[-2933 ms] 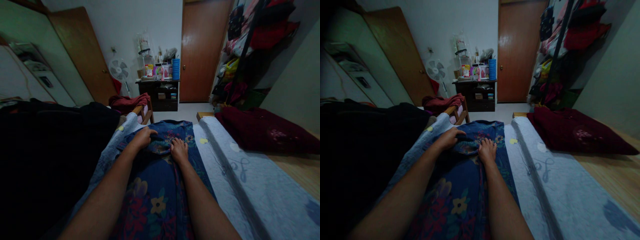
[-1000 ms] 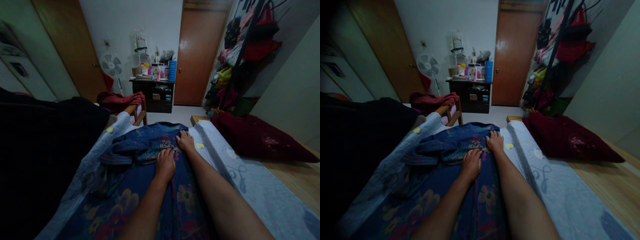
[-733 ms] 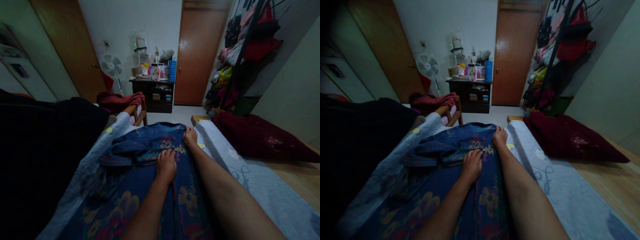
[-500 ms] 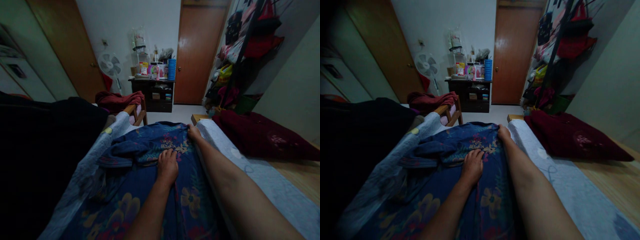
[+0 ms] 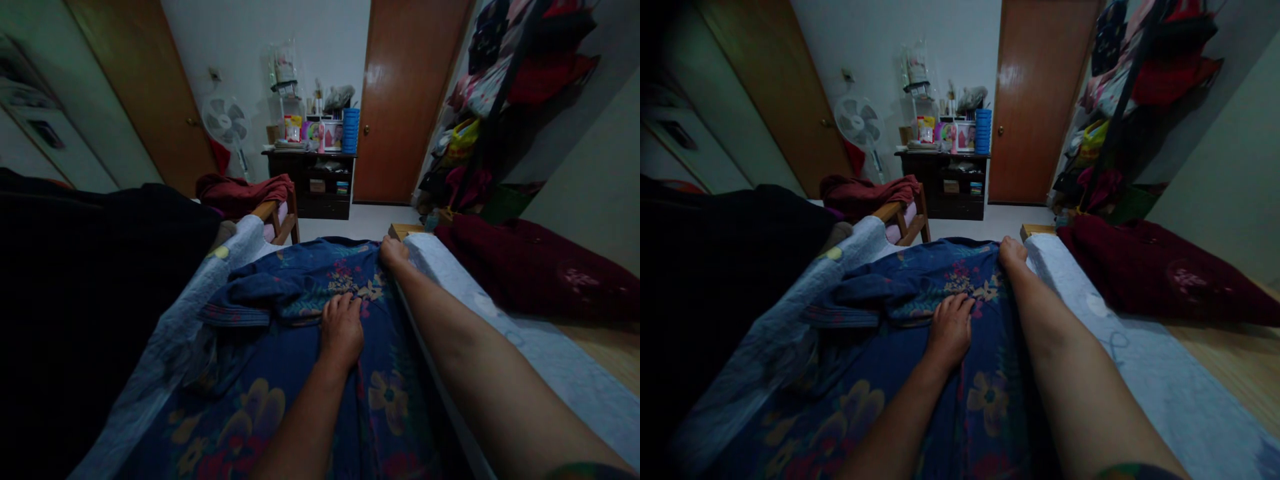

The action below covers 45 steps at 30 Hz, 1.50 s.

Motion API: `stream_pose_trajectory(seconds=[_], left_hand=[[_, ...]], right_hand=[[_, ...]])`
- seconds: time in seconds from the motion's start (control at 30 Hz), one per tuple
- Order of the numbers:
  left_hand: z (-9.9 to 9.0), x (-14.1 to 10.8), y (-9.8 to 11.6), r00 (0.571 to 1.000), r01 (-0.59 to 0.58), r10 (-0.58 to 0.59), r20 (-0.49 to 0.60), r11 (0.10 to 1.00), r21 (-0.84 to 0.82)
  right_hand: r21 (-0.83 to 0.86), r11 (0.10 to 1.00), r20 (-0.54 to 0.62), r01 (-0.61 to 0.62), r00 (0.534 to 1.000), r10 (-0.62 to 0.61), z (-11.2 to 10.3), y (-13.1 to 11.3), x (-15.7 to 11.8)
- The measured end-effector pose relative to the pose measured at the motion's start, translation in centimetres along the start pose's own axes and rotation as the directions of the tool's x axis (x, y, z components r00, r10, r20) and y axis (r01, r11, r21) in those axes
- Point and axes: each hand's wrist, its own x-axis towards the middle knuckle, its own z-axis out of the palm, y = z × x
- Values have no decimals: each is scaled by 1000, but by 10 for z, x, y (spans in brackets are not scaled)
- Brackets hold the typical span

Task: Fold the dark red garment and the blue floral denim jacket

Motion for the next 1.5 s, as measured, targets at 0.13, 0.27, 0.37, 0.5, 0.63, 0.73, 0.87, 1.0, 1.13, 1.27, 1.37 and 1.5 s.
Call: stream_pose_trajectory(seconds=[0.13, 0.27, 0.37, 0.5, 0.63, 0.73, 0.87, 1.0, 1.13, 1.27, 1.37, 1.5], left_hand=[[2, -1, -1, 1000, -9, 9, -12, 1000, 6], [1, -1, 1, 999, -7, 7, -34, 1000, 13], [-1, 0, 3, 999, 3, -3, -37, 1000, 9], [-2, 1, 4, 999, 14, -14, -39, 1000, 1], [-1, 1, 2, 999, 11, -11, -35, 1000, -4], [0, 1, 2, 1000, 8, -8, -28, 1000, 0], [-1, 1, 2, 1000, 10, -10, -23, 1000, 9], [0, 0, 1, 1000, 7, -6, -21, 1000, 14], [0, 1, 2, 1000, 6, -6, -22, 1000, 22], [-1, 1, 3, 1000, 5, -5, -22, 999, 32], [-2, 1, 4, 1000, -3, 4, -29, 999, 38], [-2, 1, 4, 999, -5, 7, -38, 999, 47]], right_hand=[[-12, 1000, 6, 3, 1000, -3, 8, -4, -11], [-22, 999, -6, 28, 1000, -28, 3, -2, -22], [-37, 998, -45, 50, 998, -51, -2, -5, -39], [-34, 989, -93, 142, 985, -145, 8, -15, -69], [0, 970, -48, 243, 969, -242, 26, -18, -83], [39, 977, -5, 211, 977, -211, 30, -16, -77], [71, 985, 37, 156, 987, -159, 30, -12, -63], [77, 989, 38, 126, 991, -129, 30, -10, -52], [84, 990, 40, 113, 992, -116, 30, -7, -49], [63, 988, 29, 138, 990, -140, 26, -6, -58], [36, 987, 43, 154, 987, -156, 23, -4, -71], [-3, 984, 84, 176, 981, -176, 20, 1, -92]])
